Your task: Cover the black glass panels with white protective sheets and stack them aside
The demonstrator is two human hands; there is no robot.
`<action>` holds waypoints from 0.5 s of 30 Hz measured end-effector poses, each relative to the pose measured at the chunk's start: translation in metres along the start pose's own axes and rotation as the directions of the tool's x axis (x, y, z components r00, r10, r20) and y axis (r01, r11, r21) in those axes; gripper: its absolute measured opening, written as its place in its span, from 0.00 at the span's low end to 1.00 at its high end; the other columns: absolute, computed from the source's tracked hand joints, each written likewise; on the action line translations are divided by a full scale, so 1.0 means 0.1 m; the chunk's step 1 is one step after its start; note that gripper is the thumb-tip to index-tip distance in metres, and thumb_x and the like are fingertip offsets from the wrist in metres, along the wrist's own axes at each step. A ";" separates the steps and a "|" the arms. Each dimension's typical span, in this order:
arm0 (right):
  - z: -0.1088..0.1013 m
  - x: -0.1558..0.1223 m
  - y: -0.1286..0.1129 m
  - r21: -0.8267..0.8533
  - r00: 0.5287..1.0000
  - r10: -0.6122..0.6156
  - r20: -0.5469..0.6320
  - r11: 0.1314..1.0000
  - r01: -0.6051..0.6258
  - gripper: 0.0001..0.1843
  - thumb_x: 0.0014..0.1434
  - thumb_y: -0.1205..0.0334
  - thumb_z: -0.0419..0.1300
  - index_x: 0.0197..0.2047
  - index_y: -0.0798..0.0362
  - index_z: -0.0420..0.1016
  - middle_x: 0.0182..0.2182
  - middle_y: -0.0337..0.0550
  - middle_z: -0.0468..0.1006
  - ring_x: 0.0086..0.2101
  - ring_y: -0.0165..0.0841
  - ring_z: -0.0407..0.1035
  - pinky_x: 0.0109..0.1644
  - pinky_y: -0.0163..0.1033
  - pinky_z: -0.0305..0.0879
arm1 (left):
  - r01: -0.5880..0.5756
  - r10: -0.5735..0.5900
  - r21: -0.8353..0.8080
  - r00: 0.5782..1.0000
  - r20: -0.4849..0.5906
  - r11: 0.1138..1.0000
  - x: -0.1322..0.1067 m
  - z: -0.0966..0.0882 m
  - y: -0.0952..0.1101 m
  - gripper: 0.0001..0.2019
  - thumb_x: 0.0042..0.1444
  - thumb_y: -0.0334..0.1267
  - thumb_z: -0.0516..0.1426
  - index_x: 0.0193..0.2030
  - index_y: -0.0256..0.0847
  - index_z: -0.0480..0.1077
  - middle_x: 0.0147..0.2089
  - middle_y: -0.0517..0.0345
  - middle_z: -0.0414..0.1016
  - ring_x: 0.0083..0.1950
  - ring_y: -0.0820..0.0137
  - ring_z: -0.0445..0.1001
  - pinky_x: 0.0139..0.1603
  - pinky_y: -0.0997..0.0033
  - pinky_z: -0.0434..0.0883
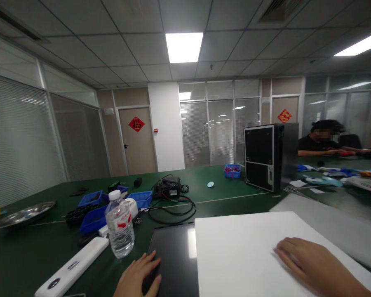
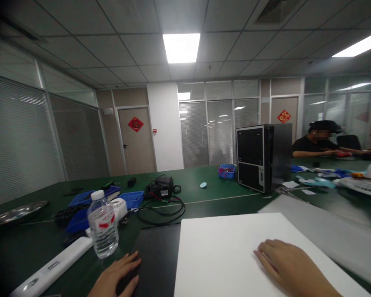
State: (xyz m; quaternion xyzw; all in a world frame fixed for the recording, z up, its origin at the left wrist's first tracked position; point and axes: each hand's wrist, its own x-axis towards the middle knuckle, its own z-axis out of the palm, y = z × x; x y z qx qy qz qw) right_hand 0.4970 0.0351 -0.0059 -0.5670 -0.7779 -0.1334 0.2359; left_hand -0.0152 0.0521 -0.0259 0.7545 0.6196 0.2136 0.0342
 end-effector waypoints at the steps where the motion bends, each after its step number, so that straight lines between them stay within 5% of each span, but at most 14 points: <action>1: 0.00 -0.01 -0.03 0.035 0.999 -0.020 0.035 0.999 0.019 0.20 0.68 0.48 0.51 0.43 0.43 0.84 0.38 0.41 0.85 0.37 0.36 0.80 0.43 0.44 0.78 | 0.004 -0.004 -0.005 1.000 -0.010 1.000 -0.01 -0.01 0.01 0.21 0.58 0.48 0.57 0.55 0.52 0.80 0.65 0.56 0.74 0.67 0.51 0.72 0.68 0.44 0.66; 6: 0.01 0.00 -0.15 0.134 0.981 -0.184 0.069 0.976 0.174 0.17 0.66 0.49 0.57 0.55 0.37 0.79 0.51 0.38 0.82 0.53 0.40 0.76 0.61 0.52 0.71 | 0.006 -0.006 -0.034 1.000 -0.018 0.999 -0.01 -0.04 0.05 0.23 0.58 0.49 0.58 0.59 0.52 0.77 0.69 0.54 0.69 0.68 0.50 0.71 0.67 0.44 0.68; 11: -0.05 0.03 -0.11 0.149 0.982 -0.148 0.118 0.980 0.130 0.17 0.69 0.52 0.53 0.46 0.44 0.83 0.42 0.43 0.84 0.44 0.38 0.78 0.52 0.46 0.75 | 0.007 -0.007 -0.007 1.000 -0.018 1.000 -0.01 0.00 0.04 0.24 0.52 0.46 0.63 0.58 0.56 0.77 0.69 0.55 0.70 0.68 0.46 0.69 0.67 0.39 0.65; 15: -0.02 0.05 0.17 0.114 0.989 -0.082 0.126 0.991 0.067 0.18 0.69 0.50 0.52 0.47 0.43 0.83 0.43 0.43 0.84 0.44 0.37 0.78 0.52 0.46 0.74 | 0.005 -0.008 -0.047 0.998 -0.059 0.999 0.00 0.05 -0.01 0.21 0.55 0.43 0.60 0.56 0.54 0.79 0.69 0.54 0.70 0.68 0.50 0.71 0.67 0.43 0.67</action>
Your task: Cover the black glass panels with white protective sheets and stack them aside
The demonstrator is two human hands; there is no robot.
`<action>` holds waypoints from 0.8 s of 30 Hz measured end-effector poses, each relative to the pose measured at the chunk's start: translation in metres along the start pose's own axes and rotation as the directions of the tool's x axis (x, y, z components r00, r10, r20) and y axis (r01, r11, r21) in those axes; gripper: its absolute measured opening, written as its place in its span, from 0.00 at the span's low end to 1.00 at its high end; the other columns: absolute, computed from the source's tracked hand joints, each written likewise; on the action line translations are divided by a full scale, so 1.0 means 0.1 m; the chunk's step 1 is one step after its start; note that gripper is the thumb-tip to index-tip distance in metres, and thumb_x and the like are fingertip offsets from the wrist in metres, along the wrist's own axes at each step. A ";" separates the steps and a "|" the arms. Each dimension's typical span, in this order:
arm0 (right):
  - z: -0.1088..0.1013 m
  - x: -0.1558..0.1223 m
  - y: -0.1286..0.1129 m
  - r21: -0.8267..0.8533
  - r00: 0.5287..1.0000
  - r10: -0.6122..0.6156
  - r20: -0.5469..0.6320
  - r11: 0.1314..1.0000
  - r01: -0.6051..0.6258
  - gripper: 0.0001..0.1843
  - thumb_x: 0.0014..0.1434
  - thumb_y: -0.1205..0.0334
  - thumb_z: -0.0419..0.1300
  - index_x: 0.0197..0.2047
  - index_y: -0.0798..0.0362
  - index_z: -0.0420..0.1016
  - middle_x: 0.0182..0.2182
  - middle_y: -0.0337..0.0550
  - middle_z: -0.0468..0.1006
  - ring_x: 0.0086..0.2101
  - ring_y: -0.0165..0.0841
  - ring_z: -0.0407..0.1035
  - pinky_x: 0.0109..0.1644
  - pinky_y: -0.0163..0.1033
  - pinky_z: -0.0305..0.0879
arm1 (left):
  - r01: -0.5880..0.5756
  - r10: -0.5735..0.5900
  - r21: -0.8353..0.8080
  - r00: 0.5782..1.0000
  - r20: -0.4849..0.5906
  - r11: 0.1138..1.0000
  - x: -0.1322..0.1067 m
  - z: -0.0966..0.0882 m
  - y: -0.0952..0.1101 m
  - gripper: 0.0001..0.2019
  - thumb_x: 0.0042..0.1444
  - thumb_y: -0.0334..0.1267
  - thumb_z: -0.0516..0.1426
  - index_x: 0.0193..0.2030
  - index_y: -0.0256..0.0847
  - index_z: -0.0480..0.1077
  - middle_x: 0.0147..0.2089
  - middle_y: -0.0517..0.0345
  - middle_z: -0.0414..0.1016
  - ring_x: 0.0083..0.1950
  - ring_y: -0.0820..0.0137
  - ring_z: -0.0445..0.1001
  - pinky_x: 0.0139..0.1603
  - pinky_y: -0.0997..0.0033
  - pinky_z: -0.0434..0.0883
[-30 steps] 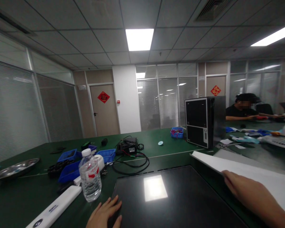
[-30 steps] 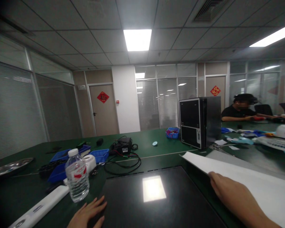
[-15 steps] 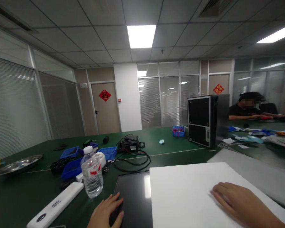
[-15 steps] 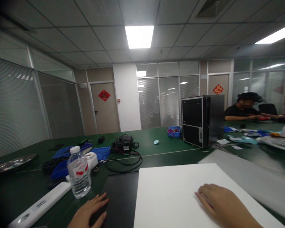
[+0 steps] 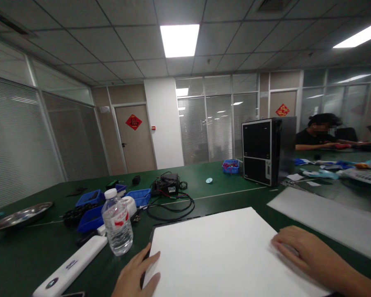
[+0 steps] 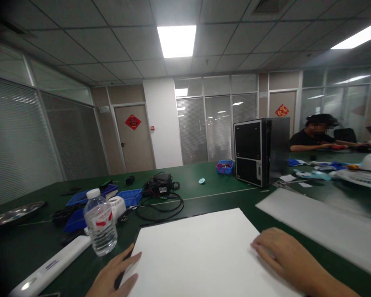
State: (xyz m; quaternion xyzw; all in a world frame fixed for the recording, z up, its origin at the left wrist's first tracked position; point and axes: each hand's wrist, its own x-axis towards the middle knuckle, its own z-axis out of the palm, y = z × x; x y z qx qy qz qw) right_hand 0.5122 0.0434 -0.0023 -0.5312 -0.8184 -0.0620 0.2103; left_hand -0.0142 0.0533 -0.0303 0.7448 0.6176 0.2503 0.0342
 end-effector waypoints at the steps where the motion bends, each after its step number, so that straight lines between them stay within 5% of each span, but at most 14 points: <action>1: 0.01 -0.01 0.14 -0.048 0.998 0.042 -0.035 0.998 -0.044 0.18 0.68 0.49 0.53 0.47 0.43 0.83 0.45 0.43 0.84 0.47 0.39 0.77 0.55 0.49 0.73 | 0.004 -0.004 -0.010 1.000 -0.004 1.000 0.01 0.01 -0.01 0.21 0.56 0.43 0.59 0.56 0.53 0.79 0.69 0.53 0.71 0.67 0.50 0.71 0.68 0.44 0.66; 5: 0.05 -0.14 0.81 -0.224 0.948 0.252 -0.194 0.929 -0.293 0.25 0.63 0.47 0.56 0.56 0.50 0.80 0.57 0.55 0.77 0.58 0.53 0.70 0.63 0.63 0.62 | 0.023 -0.024 -0.066 1.000 -0.015 0.998 0.03 0.01 -0.02 0.20 0.57 0.43 0.57 0.55 0.49 0.80 0.67 0.52 0.73 0.67 0.51 0.71 0.68 0.45 0.65; 8: 0.03 -0.30 1.17 -0.219 0.899 0.389 -0.202 0.876 -0.429 0.28 0.64 0.48 0.53 0.54 0.61 0.81 0.53 0.69 0.78 0.51 0.59 0.75 0.54 0.62 0.70 | 0.040 -0.041 -0.100 0.999 -0.014 0.994 0.03 0.01 -0.04 0.22 0.56 0.43 0.57 0.57 0.48 0.79 0.67 0.53 0.74 0.67 0.54 0.72 0.69 0.49 0.65; 10: 0.01 -0.37 1.26 -0.196 0.889 0.425 -0.168 0.870 -0.453 0.27 0.67 0.50 0.49 0.48 0.59 0.83 0.46 0.67 0.82 0.44 0.54 0.79 0.47 0.55 0.73 | 0.045 -0.046 -0.091 0.999 -0.014 0.995 0.03 0.02 -0.05 0.23 0.56 0.44 0.57 0.58 0.47 0.78 0.67 0.54 0.73 0.67 0.55 0.71 0.69 0.50 0.64; 18: -0.08 -0.30 1.01 -0.186 0.888 0.445 -0.120 0.868 -0.460 0.23 0.68 0.58 0.45 0.41 0.51 0.83 0.34 0.57 0.83 0.34 0.46 0.80 0.35 0.48 0.69 | 0.011 -0.011 -0.038 1.000 0.001 0.999 0.02 0.05 -0.11 0.25 0.59 0.43 0.52 0.62 0.44 0.75 0.69 0.51 0.70 0.69 0.55 0.69 0.70 0.48 0.62; 24: -0.16 -0.16 0.60 -0.215 0.880 0.453 -0.140 0.854 -0.474 0.24 0.68 0.50 0.45 0.45 0.53 0.78 0.31 0.54 0.83 0.27 0.47 0.78 0.30 0.49 0.68 | -0.018 0.017 -0.034 1.000 -0.024 0.999 0.01 0.08 -0.16 0.24 0.60 0.41 0.51 0.61 0.46 0.76 0.68 0.54 0.71 0.68 0.56 0.70 0.69 0.51 0.65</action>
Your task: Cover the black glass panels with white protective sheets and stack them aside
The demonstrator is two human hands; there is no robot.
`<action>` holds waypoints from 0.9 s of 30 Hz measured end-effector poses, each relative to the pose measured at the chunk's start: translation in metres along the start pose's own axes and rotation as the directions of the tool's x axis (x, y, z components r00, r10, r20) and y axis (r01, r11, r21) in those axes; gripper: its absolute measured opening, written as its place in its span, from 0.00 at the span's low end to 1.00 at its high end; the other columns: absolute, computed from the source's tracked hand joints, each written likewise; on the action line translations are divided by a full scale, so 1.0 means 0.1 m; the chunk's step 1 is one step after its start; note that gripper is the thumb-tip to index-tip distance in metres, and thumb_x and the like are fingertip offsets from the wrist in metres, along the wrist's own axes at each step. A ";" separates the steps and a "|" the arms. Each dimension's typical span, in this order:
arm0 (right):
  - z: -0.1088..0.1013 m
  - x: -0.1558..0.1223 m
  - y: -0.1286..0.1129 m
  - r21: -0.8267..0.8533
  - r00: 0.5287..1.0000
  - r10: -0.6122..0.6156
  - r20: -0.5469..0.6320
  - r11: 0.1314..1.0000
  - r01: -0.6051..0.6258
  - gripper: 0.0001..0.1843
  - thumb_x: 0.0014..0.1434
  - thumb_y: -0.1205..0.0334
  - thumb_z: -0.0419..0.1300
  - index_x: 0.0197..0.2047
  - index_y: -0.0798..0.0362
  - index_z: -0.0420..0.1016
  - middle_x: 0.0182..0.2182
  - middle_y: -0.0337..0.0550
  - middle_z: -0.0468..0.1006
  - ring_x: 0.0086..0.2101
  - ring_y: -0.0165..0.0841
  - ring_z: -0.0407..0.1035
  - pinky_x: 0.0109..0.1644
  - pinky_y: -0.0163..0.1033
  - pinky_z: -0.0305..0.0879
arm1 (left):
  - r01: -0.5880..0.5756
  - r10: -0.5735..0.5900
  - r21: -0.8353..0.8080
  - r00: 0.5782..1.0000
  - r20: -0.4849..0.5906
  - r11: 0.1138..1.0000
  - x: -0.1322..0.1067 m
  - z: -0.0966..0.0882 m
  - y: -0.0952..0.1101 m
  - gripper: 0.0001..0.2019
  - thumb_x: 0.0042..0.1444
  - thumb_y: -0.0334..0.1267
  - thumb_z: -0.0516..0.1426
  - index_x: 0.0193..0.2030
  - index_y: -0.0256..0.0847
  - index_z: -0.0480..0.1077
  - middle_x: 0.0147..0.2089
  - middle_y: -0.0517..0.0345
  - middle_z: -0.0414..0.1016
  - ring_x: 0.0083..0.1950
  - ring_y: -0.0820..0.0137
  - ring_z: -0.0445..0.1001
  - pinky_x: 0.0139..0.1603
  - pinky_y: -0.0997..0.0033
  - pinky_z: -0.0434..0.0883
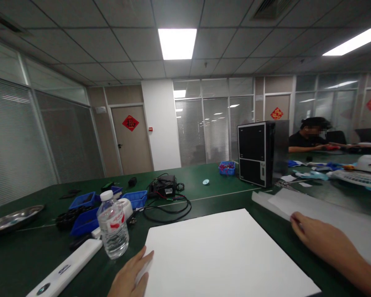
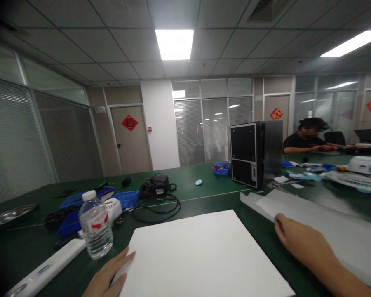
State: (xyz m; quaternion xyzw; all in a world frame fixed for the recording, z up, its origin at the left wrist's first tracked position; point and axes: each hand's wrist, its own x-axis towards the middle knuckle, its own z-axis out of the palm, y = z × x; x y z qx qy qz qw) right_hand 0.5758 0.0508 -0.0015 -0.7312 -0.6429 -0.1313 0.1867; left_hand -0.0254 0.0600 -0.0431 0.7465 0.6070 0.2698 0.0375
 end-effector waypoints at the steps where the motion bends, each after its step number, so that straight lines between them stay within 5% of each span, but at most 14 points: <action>1: -0.03 -0.03 -0.10 0.020 0.999 -0.049 0.014 0.999 0.049 0.23 0.68 0.48 0.46 0.47 0.50 0.78 0.33 0.51 0.84 0.29 0.45 0.78 0.33 0.49 0.71 | -0.009 0.009 0.006 1.000 -0.005 1.000 0.00 0.00 0.00 0.24 0.60 0.41 0.51 0.61 0.46 0.76 0.68 0.54 0.71 0.68 0.56 0.70 0.68 0.52 0.66; 6: -0.13 -0.16 -0.50 0.236 0.915 -0.398 0.060 0.897 0.375 0.19 0.68 0.46 0.50 0.50 0.41 0.80 0.48 0.40 0.83 0.45 0.38 0.78 0.52 0.43 0.73 | -0.035 0.033 0.072 0.999 0.020 0.997 0.00 -0.03 0.04 0.24 0.61 0.39 0.50 0.61 0.44 0.76 0.68 0.53 0.71 0.67 0.55 0.72 0.68 0.52 0.66; 9: -0.13 -0.15 -0.51 0.187 0.947 -0.315 0.063 0.936 0.299 0.22 0.68 0.44 0.50 0.49 0.45 0.81 0.47 0.45 0.84 0.44 0.42 0.78 0.52 0.50 0.73 | -0.049 0.047 0.106 0.999 0.017 0.993 0.00 0.00 0.03 0.24 0.61 0.39 0.50 0.62 0.44 0.76 0.68 0.53 0.71 0.67 0.55 0.71 0.68 0.51 0.67; 12: -0.07 -0.12 -0.43 0.151 0.949 -0.253 0.189 0.962 0.226 0.26 0.68 0.41 0.48 0.46 0.47 0.83 0.43 0.49 0.84 0.41 0.45 0.78 0.49 0.55 0.74 | -0.069 0.070 0.132 0.997 -0.005 0.989 0.01 0.05 -0.03 0.25 0.62 0.40 0.49 0.63 0.41 0.74 0.68 0.50 0.71 0.67 0.56 0.72 0.67 0.50 0.67; 18: -0.03 -0.17 -0.42 0.343 0.917 -0.329 0.223 0.907 0.242 0.28 0.65 0.37 0.52 0.60 0.41 0.76 0.61 0.42 0.75 0.59 0.46 0.70 0.66 0.56 0.64 | -0.076 0.077 0.162 0.997 0.000 0.984 0.00 0.06 -0.02 0.25 0.64 0.43 0.49 0.63 0.40 0.74 0.68 0.50 0.72 0.67 0.57 0.72 0.67 0.51 0.68; 23: -0.15 -0.15 -0.56 0.302 0.892 -0.389 0.231 0.900 0.314 0.25 0.67 0.39 0.50 0.48 0.43 0.83 0.51 0.45 0.81 0.52 0.46 0.75 0.62 0.57 0.68 | -0.049 0.045 0.167 0.999 0.025 0.985 -0.02 -0.02 0.07 0.25 0.64 0.46 0.50 0.64 0.40 0.73 0.69 0.49 0.69 0.68 0.55 0.71 0.67 0.49 0.68; 27: -0.10 -0.20 -0.62 0.322 0.864 -0.421 0.275 0.888 0.330 0.25 0.68 0.39 0.49 0.53 0.40 0.80 0.56 0.42 0.79 0.56 0.44 0.72 0.65 0.55 0.66 | -0.032 0.029 0.144 0.999 0.029 0.989 -0.03 -0.03 0.09 0.25 0.63 0.47 0.53 0.63 0.43 0.73 0.69 0.50 0.69 0.68 0.54 0.70 0.67 0.49 0.68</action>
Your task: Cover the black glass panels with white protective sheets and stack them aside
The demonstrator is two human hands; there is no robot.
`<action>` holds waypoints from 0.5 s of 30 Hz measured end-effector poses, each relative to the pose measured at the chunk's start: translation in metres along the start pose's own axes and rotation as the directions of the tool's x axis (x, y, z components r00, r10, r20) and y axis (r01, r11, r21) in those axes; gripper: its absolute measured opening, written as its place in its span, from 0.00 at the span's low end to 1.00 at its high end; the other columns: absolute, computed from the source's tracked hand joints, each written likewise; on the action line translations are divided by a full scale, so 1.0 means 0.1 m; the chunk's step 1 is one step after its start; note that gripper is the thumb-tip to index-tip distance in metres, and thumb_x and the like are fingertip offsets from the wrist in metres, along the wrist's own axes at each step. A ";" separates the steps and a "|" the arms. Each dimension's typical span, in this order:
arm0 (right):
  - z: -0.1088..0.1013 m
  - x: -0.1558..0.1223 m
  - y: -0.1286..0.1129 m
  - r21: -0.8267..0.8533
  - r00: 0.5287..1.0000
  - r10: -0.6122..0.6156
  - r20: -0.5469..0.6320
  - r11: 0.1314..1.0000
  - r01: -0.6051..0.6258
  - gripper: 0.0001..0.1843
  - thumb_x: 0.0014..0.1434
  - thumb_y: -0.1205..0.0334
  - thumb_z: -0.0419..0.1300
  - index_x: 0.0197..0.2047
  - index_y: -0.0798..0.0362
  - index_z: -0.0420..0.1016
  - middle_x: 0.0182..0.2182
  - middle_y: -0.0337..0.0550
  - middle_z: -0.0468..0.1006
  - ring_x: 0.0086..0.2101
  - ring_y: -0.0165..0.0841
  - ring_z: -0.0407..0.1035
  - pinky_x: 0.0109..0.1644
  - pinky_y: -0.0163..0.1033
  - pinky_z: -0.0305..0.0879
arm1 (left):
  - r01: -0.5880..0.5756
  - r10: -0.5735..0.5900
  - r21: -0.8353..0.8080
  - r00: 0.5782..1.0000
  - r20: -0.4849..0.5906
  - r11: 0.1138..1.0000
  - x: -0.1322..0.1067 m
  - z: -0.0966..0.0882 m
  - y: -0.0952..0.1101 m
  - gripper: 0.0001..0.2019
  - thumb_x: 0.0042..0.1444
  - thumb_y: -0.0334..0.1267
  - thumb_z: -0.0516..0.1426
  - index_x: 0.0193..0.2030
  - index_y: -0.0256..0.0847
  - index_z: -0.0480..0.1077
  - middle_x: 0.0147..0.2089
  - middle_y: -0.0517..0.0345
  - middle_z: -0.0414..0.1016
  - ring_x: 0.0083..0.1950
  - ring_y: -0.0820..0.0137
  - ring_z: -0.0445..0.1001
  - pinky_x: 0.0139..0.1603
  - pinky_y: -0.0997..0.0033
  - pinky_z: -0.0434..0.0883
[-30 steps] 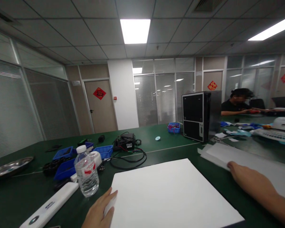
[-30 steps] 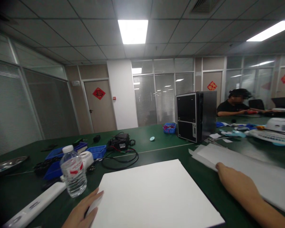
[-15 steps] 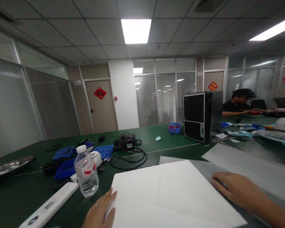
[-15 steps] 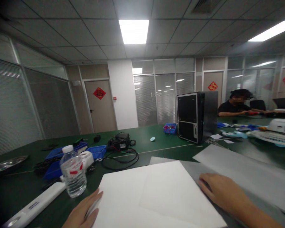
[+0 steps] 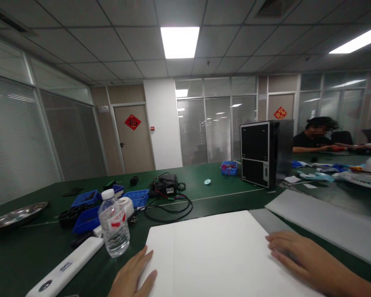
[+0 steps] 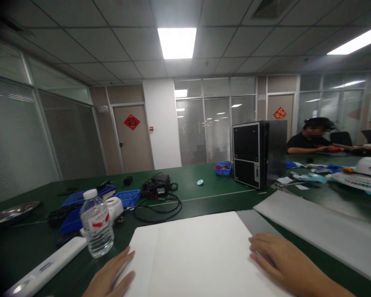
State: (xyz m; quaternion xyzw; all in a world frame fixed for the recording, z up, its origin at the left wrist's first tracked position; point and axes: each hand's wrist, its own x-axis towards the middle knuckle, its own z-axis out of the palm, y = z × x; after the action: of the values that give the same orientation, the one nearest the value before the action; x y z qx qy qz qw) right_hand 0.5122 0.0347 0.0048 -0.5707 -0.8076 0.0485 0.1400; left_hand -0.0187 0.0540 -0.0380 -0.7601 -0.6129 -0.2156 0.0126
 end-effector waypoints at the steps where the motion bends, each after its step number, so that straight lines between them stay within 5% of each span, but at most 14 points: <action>1: 0.04 -0.01 -0.01 -0.002 1.000 -0.003 0.002 1.000 0.003 0.24 0.67 0.39 0.50 0.54 0.39 0.80 0.58 0.41 0.77 0.59 0.44 0.70 0.66 0.56 0.63 | 0.004 -0.004 -0.005 1.000 0.004 1.000 0.00 0.00 0.00 0.25 0.62 0.48 0.54 0.63 0.44 0.73 0.70 0.50 0.69 0.68 0.54 0.70 0.67 0.49 0.68; 9: 0.19 0.01 -0.06 0.064 0.988 -0.136 -0.079 0.988 0.141 0.23 0.67 0.43 0.54 0.60 0.37 0.76 0.62 0.41 0.73 0.62 0.43 0.67 0.67 0.53 0.63 | 0.025 -0.026 0.015 0.998 0.059 1.000 0.02 -0.03 0.05 0.26 0.59 0.40 0.56 0.65 0.45 0.72 0.71 0.49 0.66 0.70 0.52 0.68 0.68 0.46 0.66; 12: 0.15 0.04 0.33 -0.032 0.985 0.006 -0.173 0.999 -0.012 0.24 0.66 0.41 0.53 0.58 0.39 0.78 0.63 0.41 0.72 0.62 0.45 0.66 0.69 0.56 0.60 | 0.016 -0.016 0.009 0.998 0.054 1.000 0.02 -0.06 0.05 0.30 0.54 0.33 0.56 0.65 0.50 0.71 0.72 0.54 0.65 0.70 0.55 0.67 0.69 0.49 0.65; 15: 0.10 0.00 0.94 -0.170 0.924 0.258 -0.284 0.935 -0.313 0.28 0.63 0.40 0.54 0.60 0.43 0.76 0.66 0.43 0.68 0.64 0.46 0.63 0.71 0.54 0.54 | -0.018 0.020 -0.022 0.998 0.064 1.000 0.01 -0.10 0.07 0.28 0.55 0.31 0.56 0.61 0.57 0.74 0.71 0.58 0.66 0.70 0.55 0.67 0.69 0.48 0.65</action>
State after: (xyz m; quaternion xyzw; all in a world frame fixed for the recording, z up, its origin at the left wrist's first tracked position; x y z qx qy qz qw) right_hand 0.5948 0.0682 -0.0269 -0.6957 -0.6910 -0.0922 0.1732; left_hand -0.0152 0.0509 -0.0270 -0.7724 -0.6034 -0.1976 -0.0134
